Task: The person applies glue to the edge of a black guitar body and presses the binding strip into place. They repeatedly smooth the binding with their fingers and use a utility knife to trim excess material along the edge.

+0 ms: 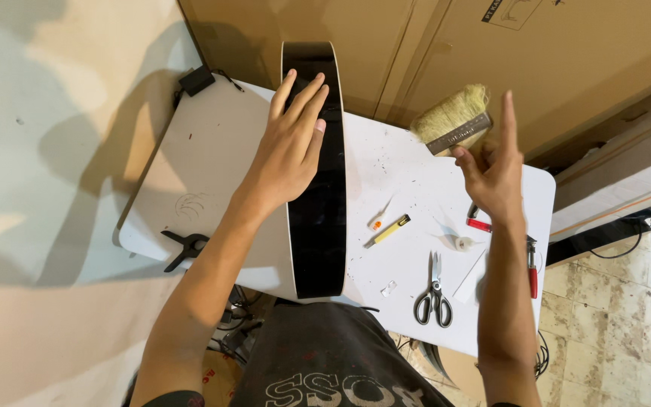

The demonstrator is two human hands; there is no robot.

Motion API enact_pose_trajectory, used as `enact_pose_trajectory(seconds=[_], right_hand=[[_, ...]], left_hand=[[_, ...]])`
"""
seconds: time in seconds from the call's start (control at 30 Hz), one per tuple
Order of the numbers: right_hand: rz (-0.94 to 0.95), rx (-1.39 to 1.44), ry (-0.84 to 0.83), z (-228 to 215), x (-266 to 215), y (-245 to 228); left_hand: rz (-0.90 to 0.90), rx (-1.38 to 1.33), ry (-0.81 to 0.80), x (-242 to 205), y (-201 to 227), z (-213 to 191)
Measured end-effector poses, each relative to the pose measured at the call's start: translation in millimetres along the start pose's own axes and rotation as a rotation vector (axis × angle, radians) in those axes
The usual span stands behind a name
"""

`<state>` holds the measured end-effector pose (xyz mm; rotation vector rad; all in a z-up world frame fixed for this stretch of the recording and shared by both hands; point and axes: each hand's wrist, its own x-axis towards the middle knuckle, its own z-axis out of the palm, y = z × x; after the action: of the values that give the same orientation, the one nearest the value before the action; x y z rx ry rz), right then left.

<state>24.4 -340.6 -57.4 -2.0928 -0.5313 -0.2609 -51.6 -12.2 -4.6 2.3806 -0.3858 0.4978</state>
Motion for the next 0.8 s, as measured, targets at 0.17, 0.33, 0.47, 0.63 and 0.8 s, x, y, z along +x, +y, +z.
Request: enact_pose_trajectory(seconds=[0.17, 0.33, 0.47, 0.63, 0.8], right_hand=[[-0.438, -0.508, -0.248, -29.8, 7.3, -145.7], [-0.593, -0.917, -0.260, 8.6, 18.6, -166.3], [-0.548, -1.190, -0.517, 4.1, 19.9, -187.1], [-0.513, -1.356, -0.553, -14.9, 26.0, -167.1], [-0.741, -1.234, -0.287, -0.5, 29.6, -176.1]], left_hand=[[-0.011, 0.065, -0.034, 3.6, -3.6, 1.7], [-0.002, 0.068, -0.066, 0.4, -6.4, 0.7], [-0.018, 0.023, -0.076, 3.5, -5.4, -0.4], [-0.055, -0.002, -0.071, 7.6, -5.6, 0.2], [-0.090, -0.016, -0.110, 9.9, -2.9, -1.2]])
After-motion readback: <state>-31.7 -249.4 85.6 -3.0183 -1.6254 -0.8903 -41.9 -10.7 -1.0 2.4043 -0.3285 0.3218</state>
